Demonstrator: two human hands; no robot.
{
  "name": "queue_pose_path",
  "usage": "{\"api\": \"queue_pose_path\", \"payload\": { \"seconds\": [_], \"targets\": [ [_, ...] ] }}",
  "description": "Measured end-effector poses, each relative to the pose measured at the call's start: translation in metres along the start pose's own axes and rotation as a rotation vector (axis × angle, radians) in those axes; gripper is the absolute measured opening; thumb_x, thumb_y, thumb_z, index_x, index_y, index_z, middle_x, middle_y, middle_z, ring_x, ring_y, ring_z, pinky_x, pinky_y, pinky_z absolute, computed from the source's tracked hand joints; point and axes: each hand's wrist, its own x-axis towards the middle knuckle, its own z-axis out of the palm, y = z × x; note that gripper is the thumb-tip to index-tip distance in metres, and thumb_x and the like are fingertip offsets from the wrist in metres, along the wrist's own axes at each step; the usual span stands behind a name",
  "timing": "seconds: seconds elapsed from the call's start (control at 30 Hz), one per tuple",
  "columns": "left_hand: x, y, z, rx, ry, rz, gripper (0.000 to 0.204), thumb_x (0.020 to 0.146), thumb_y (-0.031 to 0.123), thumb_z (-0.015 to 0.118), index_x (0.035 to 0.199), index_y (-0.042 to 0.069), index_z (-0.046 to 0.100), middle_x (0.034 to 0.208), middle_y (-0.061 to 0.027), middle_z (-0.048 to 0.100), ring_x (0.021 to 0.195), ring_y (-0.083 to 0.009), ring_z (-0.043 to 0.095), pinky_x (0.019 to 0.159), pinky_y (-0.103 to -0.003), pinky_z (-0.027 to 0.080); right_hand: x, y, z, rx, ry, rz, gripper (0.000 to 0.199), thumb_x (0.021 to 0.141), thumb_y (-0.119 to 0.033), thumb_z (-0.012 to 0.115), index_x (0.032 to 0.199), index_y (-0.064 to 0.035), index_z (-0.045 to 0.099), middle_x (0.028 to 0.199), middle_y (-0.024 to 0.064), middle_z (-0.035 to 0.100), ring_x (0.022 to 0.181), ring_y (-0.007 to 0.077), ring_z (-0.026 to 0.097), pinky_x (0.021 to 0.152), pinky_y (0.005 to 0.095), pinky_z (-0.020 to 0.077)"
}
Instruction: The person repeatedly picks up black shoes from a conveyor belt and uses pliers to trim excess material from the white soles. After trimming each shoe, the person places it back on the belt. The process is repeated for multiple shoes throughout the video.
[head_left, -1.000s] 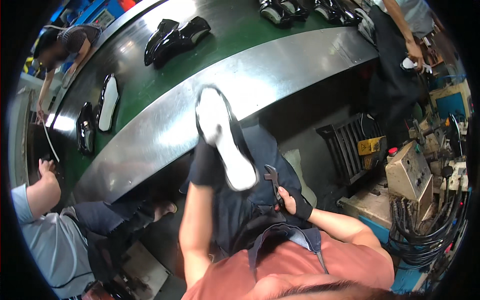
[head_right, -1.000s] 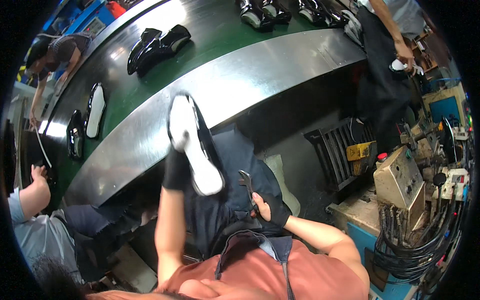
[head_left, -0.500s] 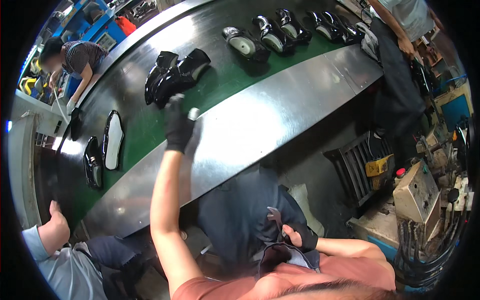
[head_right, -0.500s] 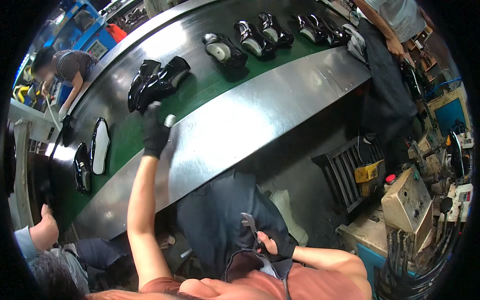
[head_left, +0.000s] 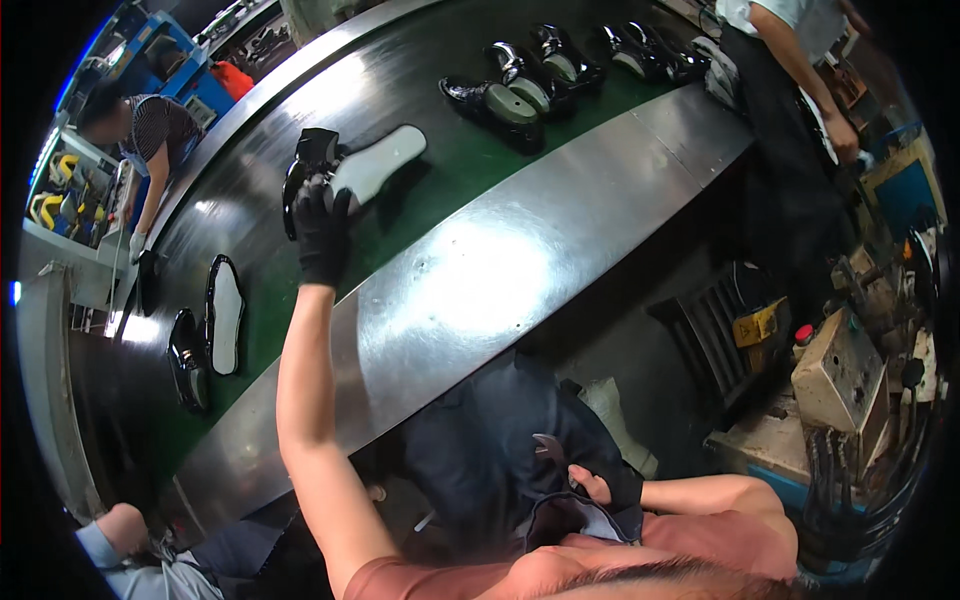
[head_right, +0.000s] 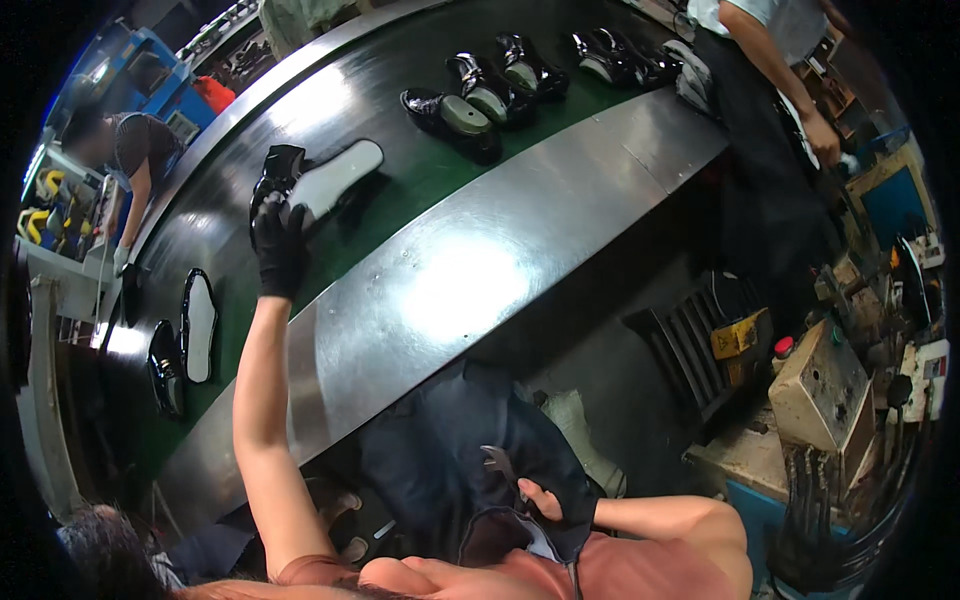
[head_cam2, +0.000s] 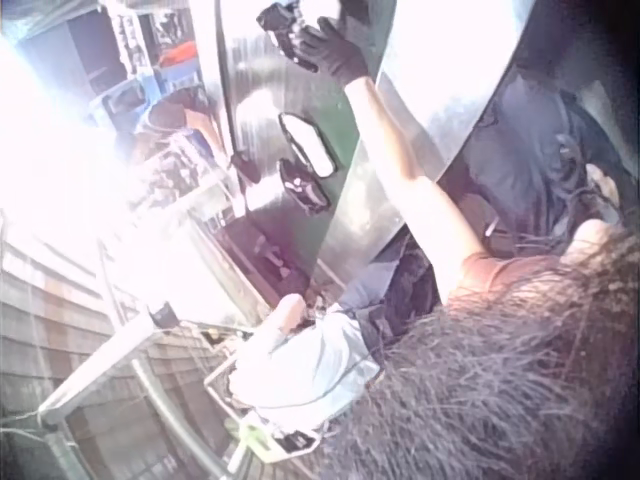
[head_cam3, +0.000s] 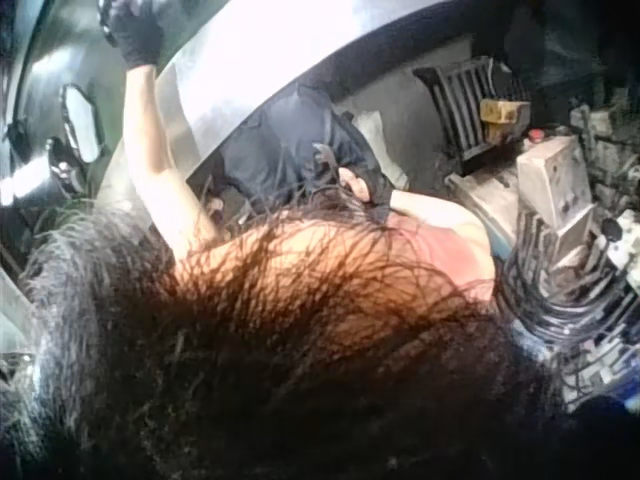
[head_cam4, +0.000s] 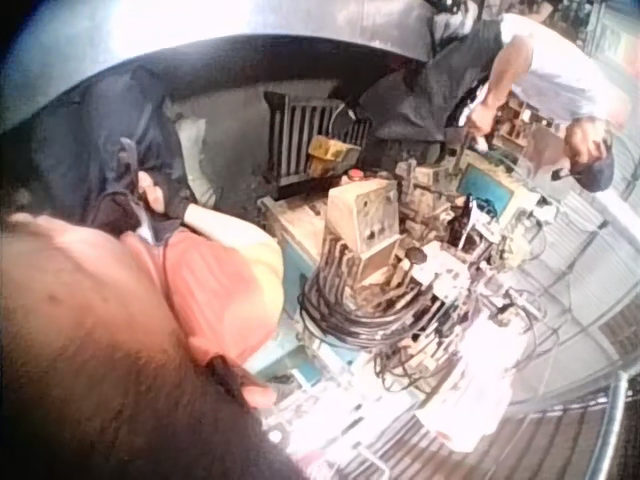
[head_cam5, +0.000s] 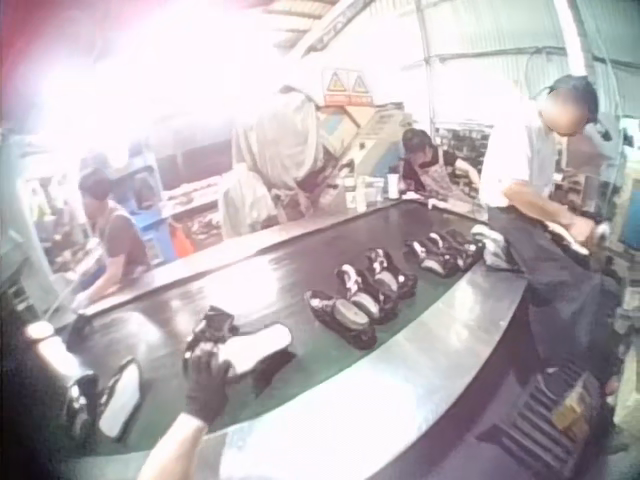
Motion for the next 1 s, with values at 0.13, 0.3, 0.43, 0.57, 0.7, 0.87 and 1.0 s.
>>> {"api": "queue_pose_path", "payload": {
  "seconds": [0.13,0.3,0.43,0.57,0.7,0.87,1.0],
  "targets": [
    [-0.015,0.034,-0.026,-0.800,-0.267,-0.415,0.060,0.071,0.030,0.080,0.119,0.003,0.058,0.125,-0.0281,0.052,0.116,-0.0406,0.053,0.094,-0.048,0.044,-0.006,-0.006,0.001,-0.014,0.003,0.060,0.045,0.103,-0.039,0.038,0.086,-0.0035,0.059,0.075,0.0075,0.061,0.064,0.0174,0.059,0.063,0.0304,0.0491],
    [0.003,0.021,-0.011,-0.888,-0.818,-0.617,0.049,0.077,0.036,0.076,0.102,-0.004,0.064,0.080,-0.0196,0.066,0.071,-0.0271,0.067,0.066,-0.038,0.052,-0.013,-0.016,0.001,-0.043,0.018,0.131,0.047,0.102,-0.042,0.040,0.088,-0.0020,0.060,0.075,0.0073,0.061,0.060,0.0155,0.060,0.061,0.0286,0.0506],
    [0.015,0.041,-0.080,-1.444,-0.595,-1.029,0.054,0.088,0.048,0.065,0.093,-0.005,0.065,0.072,-0.0137,0.065,0.055,-0.0175,0.061,0.051,-0.030,0.047,-0.012,-0.002,0.004,0.017,0.005,0.155,0.050,0.102,-0.044,0.040,0.087,-0.0016,0.060,0.072,0.0064,0.060,0.057,0.0147,0.060,0.058,0.0282,0.0506],
    [-0.080,0.076,-0.115,-1.445,-0.314,-0.852,0.069,0.088,0.060,0.057,0.107,-0.006,0.060,0.087,-0.0145,0.067,0.073,-0.0223,0.067,0.066,-0.035,0.053,-0.008,0.023,-0.008,0.078,-0.037,0.218,0.053,0.103,-0.046,0.036,0.086,-0.0025,0.060,0.070,0.0046,0.060,0.059,0.0138,0.060,0.061,0.0280,0.0493],
    [-0.208,0.105,-0.161,-2.127,0.007,-1.220,0.058,0.093,0.036,0.058,0.133,-0.002,0.042,0.126,-0.0185,0.055,0.111,-0.0294,0.059,0.093,-0.045,0.051,-0.007,0.030,-0.005,0.226,-0.051,0.261,0.055,0.102,-0.050,0.032,0.089,-0.0048,0.060,0.072,0.0036,0.060,0.063,0.0131,0.058,0.064,0.0277,0.0483],
    [-0.253,0.179,-0.282,-2.179,0.052,-1.240,0.052,0.090,0.031,0.062,0.131,0.005,0.045,0.120,-0.0115,0.057,0.111,-0.0255,0.056,0.096,-0.040,0.047,-0.002,0.011,-0.010,0.056,-0.136,0.166,0.053,0.103,-0.049,0.030,0.100,-0.0058,0.060,0.080,0.0028,0.059,0.065,0.0116,0.055,0.065,0.0269,0.0473],
    [-0.232,0.265,-0.328,-1.961,-0.110,-1.212,0.060,0.088,0.028,0.066,0.137,0.006,0.041,0.126,-0.0126,0.054,0.117,-0.0261,0.053,0.102,-0.041,0.043,0.013,-0.046,0.021,-0.053,-0.036,-0.150,0.048,0.104,-0.042,0.036,0.099,-0.0025,0.062,0.078,0.0023,0.057,0.068,0.0117,0.052,0.067,0.0264,0.0452]
  ]
}}
